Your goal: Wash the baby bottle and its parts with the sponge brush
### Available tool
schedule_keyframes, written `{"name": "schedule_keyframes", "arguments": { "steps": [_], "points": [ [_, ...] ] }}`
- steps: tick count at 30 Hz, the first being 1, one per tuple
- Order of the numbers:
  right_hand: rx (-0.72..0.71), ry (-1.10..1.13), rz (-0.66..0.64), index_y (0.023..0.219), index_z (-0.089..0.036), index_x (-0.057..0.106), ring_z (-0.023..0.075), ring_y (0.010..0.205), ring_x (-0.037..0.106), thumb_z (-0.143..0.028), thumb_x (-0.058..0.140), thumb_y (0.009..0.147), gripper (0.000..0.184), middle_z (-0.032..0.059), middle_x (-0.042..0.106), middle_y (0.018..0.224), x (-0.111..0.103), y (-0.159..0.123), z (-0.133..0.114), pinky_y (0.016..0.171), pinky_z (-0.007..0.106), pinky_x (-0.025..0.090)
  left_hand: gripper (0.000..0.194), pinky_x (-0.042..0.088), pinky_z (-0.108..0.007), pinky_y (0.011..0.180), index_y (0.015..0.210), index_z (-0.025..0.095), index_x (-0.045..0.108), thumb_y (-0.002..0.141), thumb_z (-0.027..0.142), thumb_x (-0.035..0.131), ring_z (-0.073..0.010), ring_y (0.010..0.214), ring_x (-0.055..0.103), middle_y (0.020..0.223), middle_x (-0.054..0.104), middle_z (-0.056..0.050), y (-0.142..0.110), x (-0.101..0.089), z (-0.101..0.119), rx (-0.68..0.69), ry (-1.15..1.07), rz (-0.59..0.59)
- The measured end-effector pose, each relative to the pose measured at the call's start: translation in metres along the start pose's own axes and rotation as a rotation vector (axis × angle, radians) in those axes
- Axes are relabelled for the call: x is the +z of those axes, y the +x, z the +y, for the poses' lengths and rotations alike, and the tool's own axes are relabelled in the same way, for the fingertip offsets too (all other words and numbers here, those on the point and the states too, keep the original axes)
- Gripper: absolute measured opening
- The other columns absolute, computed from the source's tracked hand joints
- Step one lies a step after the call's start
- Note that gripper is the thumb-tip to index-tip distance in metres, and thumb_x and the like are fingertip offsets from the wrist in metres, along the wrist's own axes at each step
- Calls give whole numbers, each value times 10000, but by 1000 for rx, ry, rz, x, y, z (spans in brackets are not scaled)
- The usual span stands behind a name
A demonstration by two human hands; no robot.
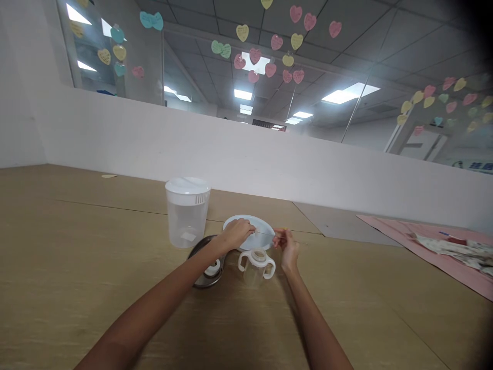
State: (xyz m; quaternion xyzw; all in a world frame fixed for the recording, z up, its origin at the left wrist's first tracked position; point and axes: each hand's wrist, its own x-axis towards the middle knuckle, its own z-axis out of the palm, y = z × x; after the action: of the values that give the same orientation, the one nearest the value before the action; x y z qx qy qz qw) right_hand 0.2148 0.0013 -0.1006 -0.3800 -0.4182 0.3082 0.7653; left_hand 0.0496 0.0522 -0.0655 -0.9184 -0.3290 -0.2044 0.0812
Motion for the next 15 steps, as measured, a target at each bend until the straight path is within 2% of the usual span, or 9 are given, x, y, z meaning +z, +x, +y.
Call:
{"name": "schedule_keyframes", "arguments": {
  "steps": [3,6,10,15],
  "points": [
    [-73,-9,190,596,-130,597,68,372,410,-565,470,726,472,-23,500,421,-4,2,-7,384,209,277,302,400,-275,710,897,190,637,869,241,340,-181,812,556,855,632,-67,0,-1,-1,-22,-16,1],
    [-124,-79,285,482,-158,492,66,360,384,-576,435,748,498,-35,442,389,-6,1,-9,375,213,251,305,401,-272,697,887,190,637,869,246,338,-182,806,557,855,628,-66,-1,-3,1,-35,-35,1],
    [-185,-165,290,411,-190,330,57,356,321,-571,409,769,529,-62,320,360,-4,0,-8,394,219,244,305,399,-249,681,891,192,632,872,249,333,-165,790,554,859,611,-57,-1,-5,4,-49,-71,6],
    [-168,-283,209,419,-190,337,65,374,317,-576,354,794,538,-55,326,376,-3,-1,-6,418,231,253,304,389,-239,677,855,184,634,872,248,337,-154,776,543,831,587,-48,0,-3,5,-43,-116,24]
  ]
}}
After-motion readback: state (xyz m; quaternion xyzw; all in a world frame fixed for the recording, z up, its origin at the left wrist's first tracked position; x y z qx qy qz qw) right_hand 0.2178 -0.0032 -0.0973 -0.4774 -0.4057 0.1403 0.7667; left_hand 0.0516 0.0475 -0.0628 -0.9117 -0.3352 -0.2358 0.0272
